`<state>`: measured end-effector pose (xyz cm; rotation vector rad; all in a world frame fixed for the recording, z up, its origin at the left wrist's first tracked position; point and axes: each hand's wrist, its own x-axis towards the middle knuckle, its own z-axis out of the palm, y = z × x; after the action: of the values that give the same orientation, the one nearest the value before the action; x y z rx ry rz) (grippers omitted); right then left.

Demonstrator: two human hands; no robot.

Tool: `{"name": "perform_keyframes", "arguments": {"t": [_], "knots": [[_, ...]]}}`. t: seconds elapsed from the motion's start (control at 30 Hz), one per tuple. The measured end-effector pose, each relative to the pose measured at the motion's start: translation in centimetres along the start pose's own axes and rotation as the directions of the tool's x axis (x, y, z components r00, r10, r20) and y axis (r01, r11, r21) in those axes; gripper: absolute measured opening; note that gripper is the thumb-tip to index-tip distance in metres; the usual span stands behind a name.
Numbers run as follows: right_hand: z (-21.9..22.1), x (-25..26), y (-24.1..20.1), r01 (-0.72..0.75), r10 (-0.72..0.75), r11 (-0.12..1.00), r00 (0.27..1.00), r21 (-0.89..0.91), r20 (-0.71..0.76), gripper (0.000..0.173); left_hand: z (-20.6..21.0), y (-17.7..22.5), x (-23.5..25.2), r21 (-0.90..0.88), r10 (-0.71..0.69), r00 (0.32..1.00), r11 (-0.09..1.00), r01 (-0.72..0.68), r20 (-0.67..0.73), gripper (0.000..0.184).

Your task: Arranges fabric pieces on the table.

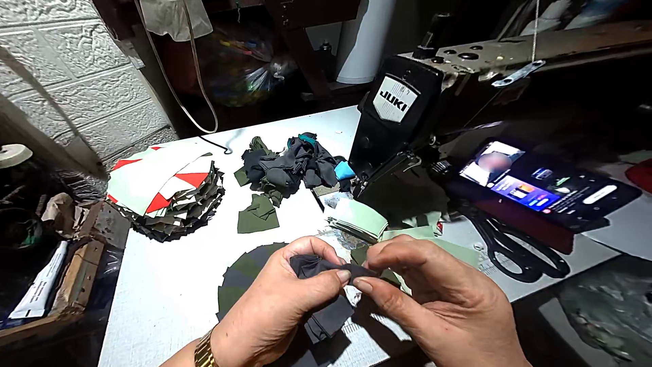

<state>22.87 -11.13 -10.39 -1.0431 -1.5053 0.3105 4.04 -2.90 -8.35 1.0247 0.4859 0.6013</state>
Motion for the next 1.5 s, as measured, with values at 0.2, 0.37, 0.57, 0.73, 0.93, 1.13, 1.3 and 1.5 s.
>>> {"name": "perform_keyframes", "arguments": {"t": [0.2,0.37,0.57,0.73,0.93,1.13,1.3,1.5], "knots": [[0.0,0.0,0.2,0.069,-0.069,0.997,0.997,-0.029,-0.025,0.011,0.0,0.0,0.1,0.015,0.028,0.999,0.999,-0.029,0.023,0.005],[0.0,-0.1,0.4,0.073,-0.080,0.992,0.995,-0.104,-0.064,0.012,-0.1,-0.3,0.1,-0.017,0.052,0.998,0.999,-0.052,0.045,0.004],[0.0,-0.1,0.4,0.069,-0.083,0.987,0.993,-0.147,-0.089,0.012,0.2,-0.3,0.1,-0.051,0.026,0.999,0.998,-0.024,0.026,0.005],[0.0,0.0,0.5,0.062,-0.074,0.988,0.994,-0.140,-0.085,0.010,0.1,-0.4,0.2,-0.051,0.024,0.999,0.998,-0.023,0.023,0.005],[0.1,-0.1,0.7,0.030,-0.037,0.995,0.996,-0.091,-0.080,0.012,0.0,-0.5,0.3,-0.063,0.041,0.998,0.997,-0.039,0.040,0.006],[0.1,-0.1,0.6,0.020,-0.022,0.998,0.999,-0.057,-0.037,0.011,-0.3,-0.8,0.3,0.030,0.074,0.995,0.997,-0.076,0.060,0.006],[0.0,0.1,0.1,-0.019,0.019,0.999,1.000,0.029,0.009,0.011,-0.5,-1.1,0.4,0.083,0.097,0.993,0.991,-0.103,0.074,0.008],[0.3,0.4,-0.5,-0.081,0.081,0.996,0.997,0.036,0.021,0.013,-0.4,-0.8,0.2,0.094,0.094,0.994,0.991,-0.099,0.059,0.010]]}}
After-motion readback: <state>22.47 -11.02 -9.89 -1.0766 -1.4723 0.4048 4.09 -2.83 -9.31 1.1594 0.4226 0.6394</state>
